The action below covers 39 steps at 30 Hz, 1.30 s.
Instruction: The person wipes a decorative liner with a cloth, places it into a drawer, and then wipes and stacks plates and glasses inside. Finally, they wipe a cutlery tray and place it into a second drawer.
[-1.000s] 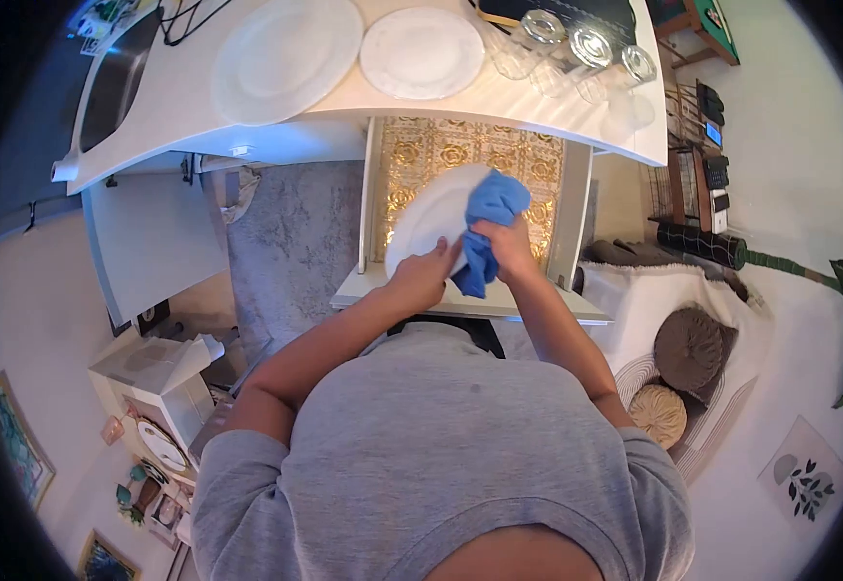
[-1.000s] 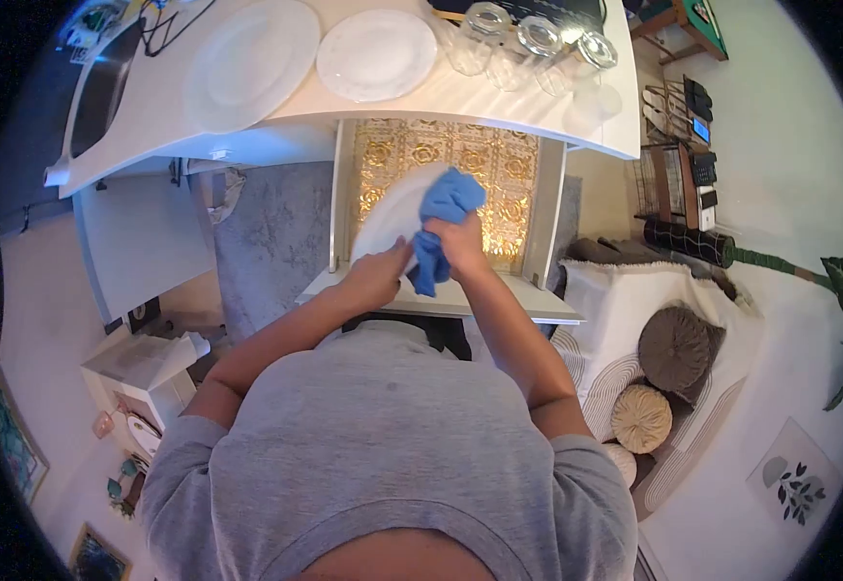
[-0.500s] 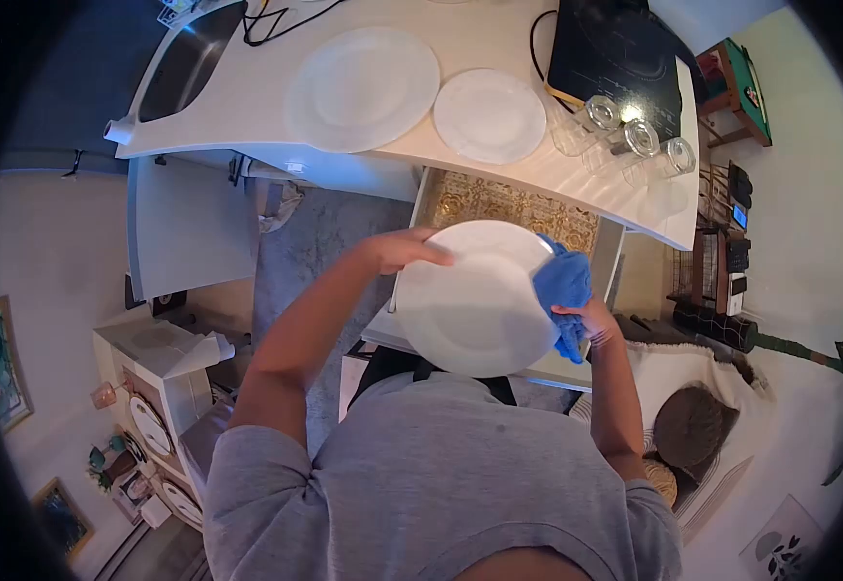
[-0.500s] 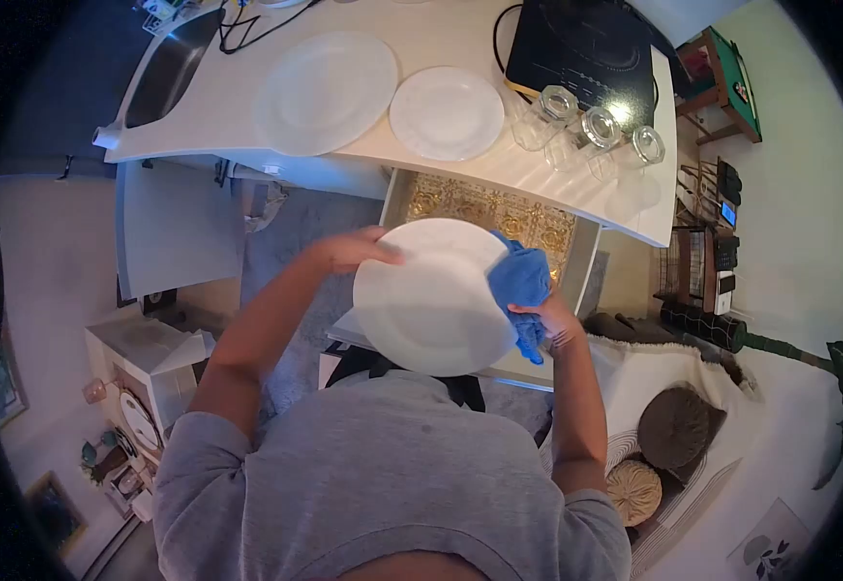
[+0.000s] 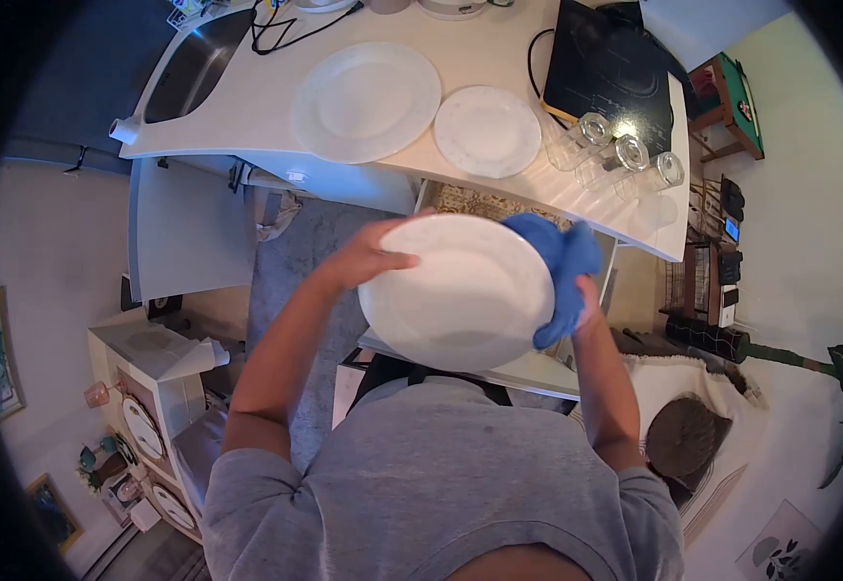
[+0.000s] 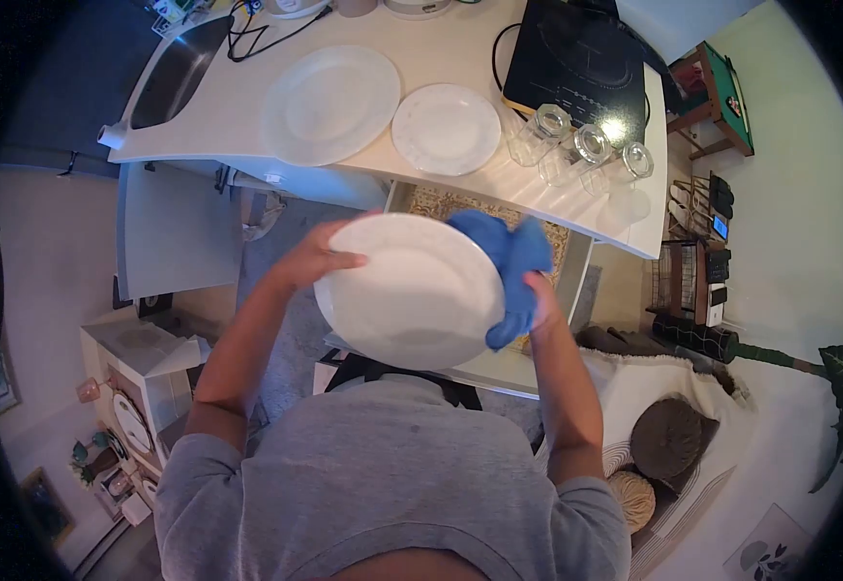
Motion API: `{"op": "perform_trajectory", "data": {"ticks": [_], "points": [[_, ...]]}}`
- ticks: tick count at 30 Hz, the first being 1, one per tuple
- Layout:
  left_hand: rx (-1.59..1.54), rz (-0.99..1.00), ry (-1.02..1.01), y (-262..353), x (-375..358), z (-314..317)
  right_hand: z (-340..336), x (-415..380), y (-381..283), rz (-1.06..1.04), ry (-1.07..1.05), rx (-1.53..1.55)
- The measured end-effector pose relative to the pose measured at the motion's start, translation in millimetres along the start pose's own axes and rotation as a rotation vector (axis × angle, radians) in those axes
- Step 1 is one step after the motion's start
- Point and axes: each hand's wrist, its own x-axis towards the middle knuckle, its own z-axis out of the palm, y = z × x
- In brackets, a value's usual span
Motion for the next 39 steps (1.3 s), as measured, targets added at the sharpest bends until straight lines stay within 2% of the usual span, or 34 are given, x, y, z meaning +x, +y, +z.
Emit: {"op": "perform_trajectory", "data": {"ticks": [1, 3, 4, 7, 9, 13, 14, 15, 16, 18, 21, 24, 28, 31, 33, 35, 37, 39], "points": [[-0.004, -0.002, 0.0, -2.2, -3.2, -5.7, 9.2, -4.2, 3.0, -0.106, -0.033, 0.071], [-0.23, -0.193, 0.029, -10.4, -6.5, -8.7, 30.6, 3.0, 1.9, -0.289, -0.093, 0.132], [-0.23, -0.192, 0.018, -12.7, -3.7, -4.3, 40.2, 11.7, 0.1, -0.359, -0.116, 0.136], [-0.216, -0.152, -0.066, -18.7, -3.4, 16.4, 64.0, 37.8, 2.8, -0.457, -0.145, 0.108], [-0.069, -0.07, 0.01, -14.2, -4.6, 20.2, 73.2, 42.6, 9.9, -0.499, -0.131, 0.087], [-0.076, -0.045, 0.031, 0.8, -16.6, 21.4, 82.8, 29.6, 33.7, -0.562, -0.049, 0.027], [-0.021, 0.076, 0.069, -3.8, -17.0, 22.9, 83.0, 23.7, 39.9, -0.573, -0.026, 0.01], [0.033, 0.198, 0.11, -6.6, -17.6, 23.0, 81.3, 16.2, 45.0, -0.574, 0.001, -0.007], [0.031, 0.194, 0.107, -4.7, -20.5, 20.2, 79.9, 9.2, 50.0, -0.57, 0.025, -0.015], [0.011, -0.046, -0.016, 2.2, -29.4, 14.5, 72.2, -7.2, 58.0, -0.548, 0.089, -0.026], [-0.078, -0.091, 0.034, 3.2, -36.3, 14.0, 53.6, -30.8, 60.8, -0.502, 0.18, -0.024], [-0.061, 0.008, 0.136, -4.1, -35.6, 17.3, 27.1, -49.3, 52.7, -0.415, 0.279, -0.013], [-0.14, 0.025, 0.082, -11.7, -12.3, 25.4, -10.1, -56.0, 38.6, -0.266, 0.372, -0.021], [-0.096, -0.014, 0.078, -38.2, 11.6, 27.6, -27.7, -41.6, 54.1, -0.22, 0.408, 0.04], [-0.31, -0.133, 0.208, -55.6, 23.4, 23.5, -43.7, -30.6, 70.5, -0.198, 0.426, 0.092], [-0.539, -0.155, 0.618, -53.1, 31.4, -15.2, -60.6, -30.8, 88.6, -0.234, 0.466, 0.194], [-0.762, 0.078, 0.698, -95.7, 45.2, -110.3, -65.7, -30.5, 93.5, -0.229, 0.52, 0.254], [-0.565, 0.174, 1.142, -59.4, 58.9, -129.5, -87.4, -21.3, 101.3, -0.205, 0.603, 0.301]]}}
